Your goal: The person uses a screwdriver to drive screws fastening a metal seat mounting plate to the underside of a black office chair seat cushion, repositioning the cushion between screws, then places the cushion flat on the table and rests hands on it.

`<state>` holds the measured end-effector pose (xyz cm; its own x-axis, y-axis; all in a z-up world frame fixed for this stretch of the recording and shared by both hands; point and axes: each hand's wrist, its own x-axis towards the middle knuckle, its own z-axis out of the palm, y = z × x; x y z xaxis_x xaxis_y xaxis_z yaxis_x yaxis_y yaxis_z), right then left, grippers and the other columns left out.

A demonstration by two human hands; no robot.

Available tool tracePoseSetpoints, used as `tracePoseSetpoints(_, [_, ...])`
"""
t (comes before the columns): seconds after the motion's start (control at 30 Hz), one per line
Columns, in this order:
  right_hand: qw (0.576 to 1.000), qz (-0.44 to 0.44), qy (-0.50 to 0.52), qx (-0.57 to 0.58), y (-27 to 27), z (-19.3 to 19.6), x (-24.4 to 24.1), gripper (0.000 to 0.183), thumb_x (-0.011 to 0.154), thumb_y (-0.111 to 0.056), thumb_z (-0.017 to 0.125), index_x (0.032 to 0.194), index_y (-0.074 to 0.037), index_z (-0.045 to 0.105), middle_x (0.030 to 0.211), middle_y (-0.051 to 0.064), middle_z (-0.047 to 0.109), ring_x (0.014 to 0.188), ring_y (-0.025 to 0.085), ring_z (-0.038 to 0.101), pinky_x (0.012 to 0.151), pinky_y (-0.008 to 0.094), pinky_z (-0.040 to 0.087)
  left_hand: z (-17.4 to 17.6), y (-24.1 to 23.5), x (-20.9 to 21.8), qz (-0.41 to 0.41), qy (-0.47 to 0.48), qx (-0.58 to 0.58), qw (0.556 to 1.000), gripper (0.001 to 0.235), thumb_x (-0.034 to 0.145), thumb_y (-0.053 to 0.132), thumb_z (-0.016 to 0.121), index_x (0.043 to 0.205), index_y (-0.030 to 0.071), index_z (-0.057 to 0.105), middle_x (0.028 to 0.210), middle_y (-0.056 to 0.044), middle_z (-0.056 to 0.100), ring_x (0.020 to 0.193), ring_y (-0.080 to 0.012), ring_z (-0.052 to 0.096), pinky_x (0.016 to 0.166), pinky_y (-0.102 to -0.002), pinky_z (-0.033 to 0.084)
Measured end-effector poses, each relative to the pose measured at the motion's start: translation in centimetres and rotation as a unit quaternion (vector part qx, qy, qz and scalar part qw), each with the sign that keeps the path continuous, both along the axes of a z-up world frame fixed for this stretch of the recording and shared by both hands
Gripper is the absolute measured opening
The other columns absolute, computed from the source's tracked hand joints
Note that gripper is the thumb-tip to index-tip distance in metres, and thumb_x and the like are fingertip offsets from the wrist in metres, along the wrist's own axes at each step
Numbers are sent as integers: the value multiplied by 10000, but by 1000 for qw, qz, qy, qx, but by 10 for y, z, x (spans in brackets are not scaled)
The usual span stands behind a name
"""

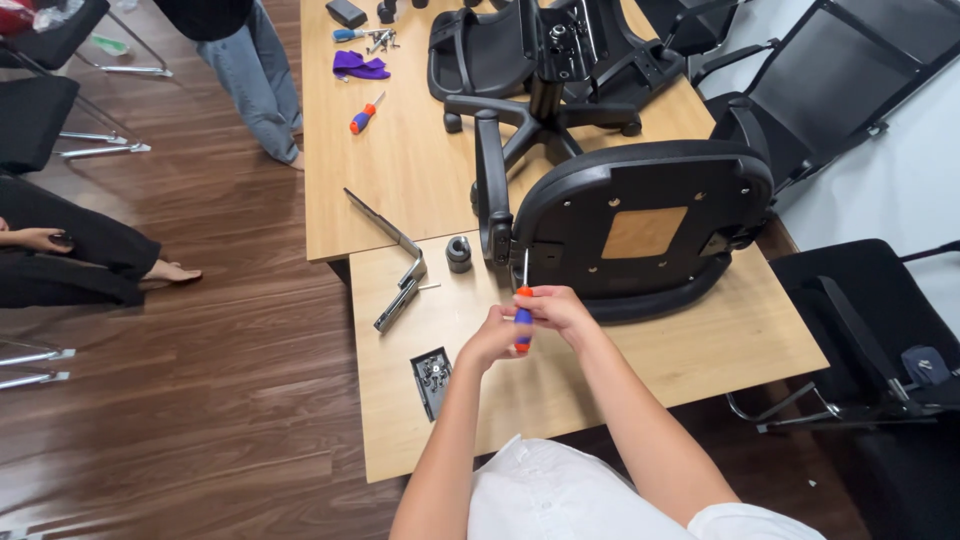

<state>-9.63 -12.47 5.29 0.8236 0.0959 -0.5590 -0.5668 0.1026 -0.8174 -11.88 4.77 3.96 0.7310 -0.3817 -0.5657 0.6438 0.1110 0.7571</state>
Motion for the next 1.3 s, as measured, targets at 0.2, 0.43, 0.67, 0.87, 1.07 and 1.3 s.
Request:
tracePoseSetpoints(0.2, [989, -50, -19, -140, 16, 17, 0, 485, 859, -142, 871, 1178, 106, 601, 1031, 199, 733, 878, 241, 733, 729, 319, 610, 28, -14, -15, -12, -242, 384, 891, 641, 612, 463, 919, 1056, 39, 734, 923, -101, 799, 819, -173, 752, 802, -309, 586])
tracePoseSetpoints(0.43, [971, 26, 47, 233, -6, 22, 4, 435, 891, -255, 652, 1250, -11, 617, 1173, 136, 751, 1043, 225, 738, 870, 353, 617, -27, 0, 10, 21, -64, -57, 996, 450, 788, 260, 698, 1169, 27, 643, 1006, -122, 760, 874, -206, 758, 748, -344, 626])
tracePoseSetpoints(0.67, [994, 52, -16, 99, -4, -6, 12, 351, 940, -138, 721, 1247, 19, 656, 1124, 118, 726, 1000, 176, 707, 894, 313, 580, 26, -10, -11, 51, -164, 232, 958, 594, 760, 429, 818, 1138, 46, 565, 1038, -194, 680, 903, -267, 690, 773, -392, 582])
tracePoseSetpoints(0.87, [996, 9, -25, 82, -8, -24, 18, 409, 988, -213, 767, 1246, 68, 620, 1054, 122, 699, 925, 189, 695, 843, 329, 557, 15, -20, -13, 63, -254, 360, 896, 581, 676, 469, 863, 1034, 40, 700, 836, -153, 778, 755, -227, 748, 710, -336, 581])
tracePoseSetpoints(1.07, [973, 71, 11, 218, -9, 23, 8, 407, 853, -203, 698, 1208, -11, 641, 1091, 102, 770, 980, 178, 759, 907, 330, 598, -4, -8, -2, 55, -33, -130, 989, 545, 837, 396, 758, 1151, -36, 650, 973, -135, 767, 855, -201, 749, 731, -298, 629])
tracePoseSetpoints(1.3, [997, -24, -6, 72, 4, -22, 18, 295, 873, -94, 804, 1121, 15, 688, 1003, 98, 733, 911, 195, 718, 848, 336, 575, 41, -17, -20, -1, -226, 414, 882, 749, 715, 525, 929, 1133, 2, 595, 1027, -180, 730, 961, -294, 729, 822, -372, 578])
